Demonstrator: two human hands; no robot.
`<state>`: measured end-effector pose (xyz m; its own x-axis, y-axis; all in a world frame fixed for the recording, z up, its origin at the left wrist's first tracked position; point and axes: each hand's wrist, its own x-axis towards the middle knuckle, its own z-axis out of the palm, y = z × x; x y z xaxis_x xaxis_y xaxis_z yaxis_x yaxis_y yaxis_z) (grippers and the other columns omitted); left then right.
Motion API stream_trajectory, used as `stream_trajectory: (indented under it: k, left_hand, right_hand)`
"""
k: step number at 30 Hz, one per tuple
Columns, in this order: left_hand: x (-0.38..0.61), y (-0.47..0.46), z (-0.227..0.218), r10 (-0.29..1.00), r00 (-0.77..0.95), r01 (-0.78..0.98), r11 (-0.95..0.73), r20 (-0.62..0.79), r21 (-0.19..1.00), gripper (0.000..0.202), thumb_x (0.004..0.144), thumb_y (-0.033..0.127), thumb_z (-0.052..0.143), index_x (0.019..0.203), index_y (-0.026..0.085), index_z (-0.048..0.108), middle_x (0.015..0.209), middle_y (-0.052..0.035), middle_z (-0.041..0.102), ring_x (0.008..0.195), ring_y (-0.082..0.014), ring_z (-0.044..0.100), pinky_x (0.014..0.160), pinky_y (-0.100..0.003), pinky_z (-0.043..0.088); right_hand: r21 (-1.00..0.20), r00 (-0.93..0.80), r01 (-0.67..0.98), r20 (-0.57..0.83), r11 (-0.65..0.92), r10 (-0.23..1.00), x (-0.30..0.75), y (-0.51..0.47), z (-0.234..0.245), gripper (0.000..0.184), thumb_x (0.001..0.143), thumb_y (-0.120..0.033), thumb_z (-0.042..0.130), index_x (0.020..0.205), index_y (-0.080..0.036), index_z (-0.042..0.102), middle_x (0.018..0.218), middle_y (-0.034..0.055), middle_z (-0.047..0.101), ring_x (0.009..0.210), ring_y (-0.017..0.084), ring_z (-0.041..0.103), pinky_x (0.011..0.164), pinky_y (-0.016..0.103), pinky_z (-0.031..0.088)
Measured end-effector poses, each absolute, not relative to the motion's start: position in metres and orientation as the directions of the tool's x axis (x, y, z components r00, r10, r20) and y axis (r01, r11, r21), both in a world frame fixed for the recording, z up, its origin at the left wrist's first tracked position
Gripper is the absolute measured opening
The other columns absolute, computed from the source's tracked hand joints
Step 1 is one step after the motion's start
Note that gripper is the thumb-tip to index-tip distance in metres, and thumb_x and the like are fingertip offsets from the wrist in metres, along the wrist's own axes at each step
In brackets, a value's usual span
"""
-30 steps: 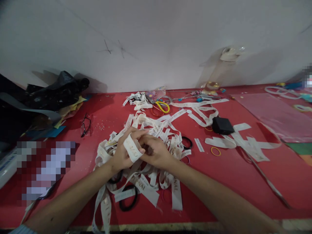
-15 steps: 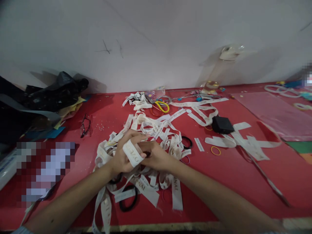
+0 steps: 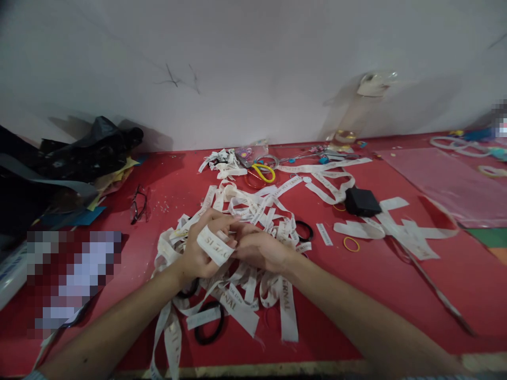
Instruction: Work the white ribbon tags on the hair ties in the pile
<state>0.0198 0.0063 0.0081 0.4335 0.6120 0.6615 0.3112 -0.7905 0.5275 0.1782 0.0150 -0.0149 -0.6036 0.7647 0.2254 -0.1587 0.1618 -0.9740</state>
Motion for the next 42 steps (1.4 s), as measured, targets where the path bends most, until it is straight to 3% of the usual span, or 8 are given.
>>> stream_trajectory:
  k: [3,8,14,21,30,34,38,42]
  left_hand:
    - [0.021,0.004,0.008,0.591,0.43,0.264,-0.805,0.682,0.532,0.054,0.08,0.023,0.059,0.133,0.029,0.051,0.096,-0.0024,0.053,0.082,-0.0148,0.056,0.072,-0.027,0.048]
    - [0.021,0.006,0.007,0.628,0.404,0.291,-0.778,0.665,0.557,0.054,0.079,0.025,0.055,0.133,0.026,0.051,0.097,-0.0029,0.052,0.079,-0.0147,0.056,0.07,-0.027,0.048]
    - [0.023,0.007,0.003,0.668,0.366,0.392,-0.742,0.648,0.544,0.054,0.083,0.026,0.055,0.137,0.027,0.047,0.098,-0.0032,0.052,0.079,-0.0143,0.057,0.068,-0.025,0.048]
    - [0.023,0.011,-0.004,0.705,0.348,0.456,-0.704,0.618,0.545,0.054,0.081,0.027,0.052,0.135,0.023,0.046,0.102,-0.0048,0.056,0.073,-0.0144,0.057,0.063,-0.025,0.048]
    - [0.019,0.009,-0.006,0.648,0.401,0.435,-0.756,0.647,0.488,0.053,0.08,0.026,0.049,0.133,0.025,0.048,0.103,-0.0055,0.06,0.081,-0.0176,0.062,0.069,-0.028,0.05]
    - [0.018,0.013,-0.008,0.695,0.341,0.388,-0.717,0.633,0.579,0.053,0.089,0.056,0.042,0.128,0.021,0.054,0.102,-0.0081,0.063,0.082,-0.0198,0.063,0.069,-0.03,0.05]
    - [0.018,0.017,-0.009,0.676,0.33,0.332,-0.737,0.659,0.589,0.074,0.084,0.076,0.033,0.128,0.021,0.053,0.107,-0.0102,0.063,0.091,-0.0235,0.062,0.074,-0.034,0.05]
    - [0.018,0.014,-0.007,0.637,0.406,0.34,-0.771,0.655,0.539,0.053,0.091,0.06,0.041,0.131,0.026,0.049,0.106,-0.0075,0.061,0.091,-0.0217,0.062,0.077,-0.033,0.049]
  right_hand:
    - [-0.972,-0.633,-0.237,0.156,0.002,0.759,0.179,0.014,-0.007,0.011,0.075,-0.018,0.038,0.078,-0.019,0.049,0.068,0.0045,0.057,0.06,0.016,0.057,0.061,0.031,0.053]
    - [-0.774,-0.727,-0.451,0.03,-0.445,0.686,0.177,0.008,0.011,0.013,0.072,-0.028,0.053,0.08,-0.019,0.05,0.078,0.0077,0.064,0.078,0.021,0.062,0.072,0.035,0.053]
    - [-0.726,-0.716,-0.467,-0.026,-0.506,0.698,0.175,0.003,0.007,0.043,0.06,-0.025,0.084,0.093,-0.019,0.058,0.085,0.0015,0.067,0.082,0.015,0.064,0.073,0.026,0.05]
    - [-0.733,-0.578,-0.514,-0.087,-0.445,0.812,0.173,0.005,-0.001,0.037,0.063,-0.02,0.086,0.09,-0.02,0.061,0.083,-0.0032,0.065,0.075,0.009,0.063,0.074,0.019,0.049]
    - [-0.909,-0.484,-0.387,0.058,-0.154,0.873,0.174,0.004,-0.007,0.038,0.074,-0.035,0.079,0.104,-0.023,0.059,0.088,-0.0014,0.064,0.079,0.012,0.062,0.075,0.024,0.052]
    - [-0.958,-0.345,-0.18,0.274,0.223,0.898,0.174,-0.003,-0.01,0.041,0.083,-0.036,0.07,0.117,-0.025,0.051,0.109,0.0046,0.059,0.097,0.016,0.061,0.086,0.03,0.052]
    - [-0.725,-0.156,0.154,0.653,0.671,0.741,0.177,-0.007,-0.005,0.046,0.078,-0.024,0.075,0.117,-0.026,0.05,0.103,0.0041,0.055,0.092,0.017,0.057,0.083,0.032,0.051]
    - [-0.386,-0.246,0.329,0.846,0.862,0.473,0.179,-0.007,0.005,0.026,0.078,-0.027,0.076,0.097,-0.023,0.059,0.09,0.0035,0.055,0.085,0.019,0.055,0.076,0.034,0.049]
